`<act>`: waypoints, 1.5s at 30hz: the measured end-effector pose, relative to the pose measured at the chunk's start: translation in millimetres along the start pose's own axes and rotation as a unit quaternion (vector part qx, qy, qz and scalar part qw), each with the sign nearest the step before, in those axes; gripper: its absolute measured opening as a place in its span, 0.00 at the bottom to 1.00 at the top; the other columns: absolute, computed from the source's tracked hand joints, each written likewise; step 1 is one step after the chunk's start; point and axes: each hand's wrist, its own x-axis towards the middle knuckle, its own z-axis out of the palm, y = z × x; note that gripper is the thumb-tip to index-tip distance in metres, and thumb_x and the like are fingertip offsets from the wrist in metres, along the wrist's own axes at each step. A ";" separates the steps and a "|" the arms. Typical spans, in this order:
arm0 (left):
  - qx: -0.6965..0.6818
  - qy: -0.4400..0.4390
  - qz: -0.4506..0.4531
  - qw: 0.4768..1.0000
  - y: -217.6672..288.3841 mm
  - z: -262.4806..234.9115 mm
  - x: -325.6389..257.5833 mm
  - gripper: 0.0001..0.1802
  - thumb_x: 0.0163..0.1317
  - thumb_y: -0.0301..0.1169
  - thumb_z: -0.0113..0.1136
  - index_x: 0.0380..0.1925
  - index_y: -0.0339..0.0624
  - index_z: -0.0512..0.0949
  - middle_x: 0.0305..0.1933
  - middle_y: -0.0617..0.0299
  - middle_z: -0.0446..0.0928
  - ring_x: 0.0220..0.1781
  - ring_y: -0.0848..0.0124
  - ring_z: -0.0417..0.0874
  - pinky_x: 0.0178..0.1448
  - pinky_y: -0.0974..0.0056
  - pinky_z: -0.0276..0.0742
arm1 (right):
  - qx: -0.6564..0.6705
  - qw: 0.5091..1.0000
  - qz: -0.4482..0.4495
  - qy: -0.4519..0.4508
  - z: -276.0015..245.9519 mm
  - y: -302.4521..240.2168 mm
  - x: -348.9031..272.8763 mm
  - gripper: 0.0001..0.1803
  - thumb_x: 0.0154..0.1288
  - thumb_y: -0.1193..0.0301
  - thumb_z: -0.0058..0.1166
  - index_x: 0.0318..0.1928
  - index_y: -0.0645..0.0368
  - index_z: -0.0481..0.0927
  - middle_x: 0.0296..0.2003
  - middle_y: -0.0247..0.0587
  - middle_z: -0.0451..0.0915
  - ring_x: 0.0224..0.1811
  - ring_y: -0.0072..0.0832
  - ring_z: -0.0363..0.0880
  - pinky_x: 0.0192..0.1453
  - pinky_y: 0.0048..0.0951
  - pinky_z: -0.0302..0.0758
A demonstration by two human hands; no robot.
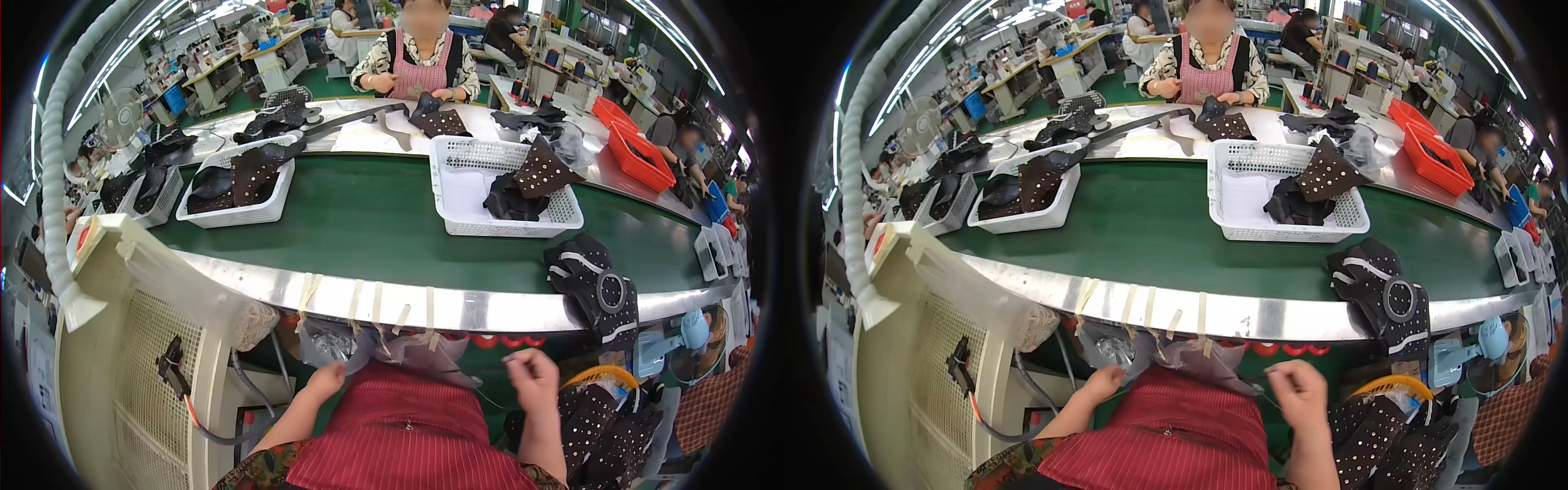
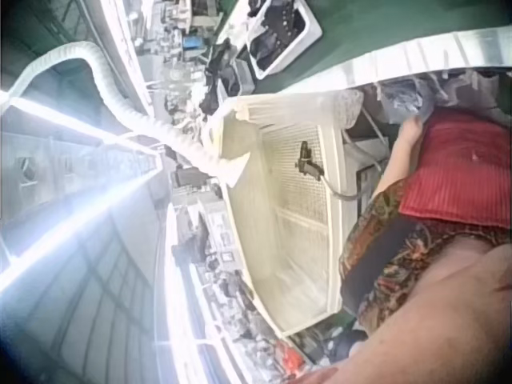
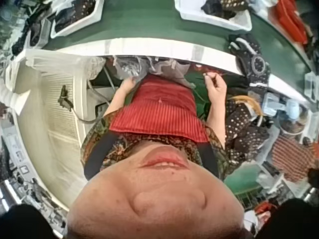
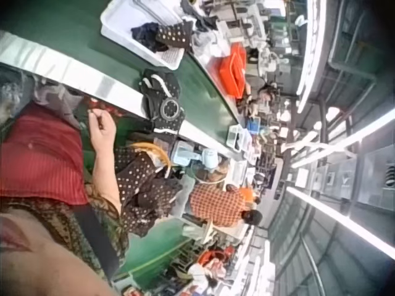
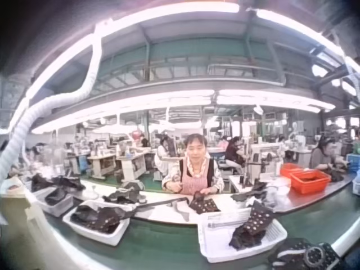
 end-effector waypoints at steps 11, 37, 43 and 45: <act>-0.102 -0.054 0.245 0.963 144.0 -21.7 -63.9 0.13 0.62 0.28 0.53 0.46 0.37 0.76 0.44 0.52 0.80 0.47 0.63 0.82 0.50 0.64 0.76 | 0.135 0.769 -0.285 0.555 -118.0 -123.8 -83.0 0.11 0.68 0.74 0.50 0.47 0.69 0.72 0.23 0.28 0.65 0.18 0.13 0.55 0.20 0.15 0.51; -0.510 -0.221 0.212 0.804 255.9 -53.8 -122.2 0.16 0.66 0.32 0.55 0.51 0.37 0.75 0.45 0.59 0.79 0.42 0.75 0.78 0.51 0.69 0.75 | -0.317 0.850 -0.413 0.080 42.6 -33.8 -38.6 0.24 0.37 0.79 0.58 0.43 0.56 0.82 0.22 0.32 0.72 0.20 0.27 0.72 0.22 0.26 0.69; -0.483 -0.149 0.201 0.839 239.9 -47.1 -99.7 0.11 0.67 0.30 0.53 0.44 0.37 0.77 0.38 0.60 0.80 0.37 0.75 0.79 0.46 0.70 0.75 | -0.337 0.840 -0.418 0.074 47.8 -19.9 -29.8 0.22 0.38 0.79 0.58 0.41 0.57 0.82 0.23 0.32 0.72 0.21 0.28 0.73 0.23 0.27 0.70; -0.510 -0.130 0.193 0.828 226.4 -44.3 -91.3 0.10 0.67 0.30 0.53 0.44 0.38 0.77 0.37 0.60 0.80 0.36 0.75 0.79 0.46 0.70 0.75 | -0.347 0.846 -0.400 0.070 42.2 -11.1 -31.4 0.21 0.38 0.79 0.58 0.40 0.57 0.81 0.23 0.32 0.72 0.21 0.28 0.73 0.24 0.27 0.70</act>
